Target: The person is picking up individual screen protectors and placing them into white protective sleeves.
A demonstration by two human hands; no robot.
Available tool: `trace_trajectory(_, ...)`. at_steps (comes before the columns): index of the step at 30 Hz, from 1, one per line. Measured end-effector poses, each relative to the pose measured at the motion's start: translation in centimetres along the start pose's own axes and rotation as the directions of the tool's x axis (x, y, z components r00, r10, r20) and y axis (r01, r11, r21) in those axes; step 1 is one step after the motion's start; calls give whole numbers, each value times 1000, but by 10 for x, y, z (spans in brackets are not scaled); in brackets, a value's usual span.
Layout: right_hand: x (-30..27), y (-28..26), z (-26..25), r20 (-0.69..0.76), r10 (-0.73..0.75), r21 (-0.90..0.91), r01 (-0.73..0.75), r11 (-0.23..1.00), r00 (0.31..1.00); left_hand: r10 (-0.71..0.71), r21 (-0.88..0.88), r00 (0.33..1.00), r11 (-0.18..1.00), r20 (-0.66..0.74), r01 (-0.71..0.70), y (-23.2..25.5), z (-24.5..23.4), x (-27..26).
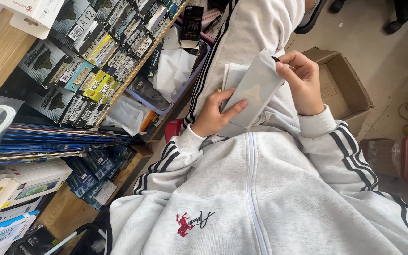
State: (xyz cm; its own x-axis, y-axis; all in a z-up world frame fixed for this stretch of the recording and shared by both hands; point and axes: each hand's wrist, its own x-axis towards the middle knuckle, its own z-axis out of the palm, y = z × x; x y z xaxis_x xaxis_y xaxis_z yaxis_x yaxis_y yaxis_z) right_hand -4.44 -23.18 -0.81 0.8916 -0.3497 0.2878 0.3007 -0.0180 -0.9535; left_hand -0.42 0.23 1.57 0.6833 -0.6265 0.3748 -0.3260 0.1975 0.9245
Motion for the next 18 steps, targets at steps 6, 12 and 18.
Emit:
trace_trajectory(6, 4, 6, -6, -28, 27, 35, -26, 999, 999, 22, 45, 999, 999, 36, -24, 9, -2, 2)
trace_trajectory(12, 7, -9, -14, -170, 21, 335, 38, 941, 985, -50, 193, 997, 980, 53, 39, -28, -1, -2)
trace_trajectory(18, 3, 1, -15, -17, 106, 317, -95, 944, 994, -76, 172, 997, 982, 9, 74, -37, 0, -4)
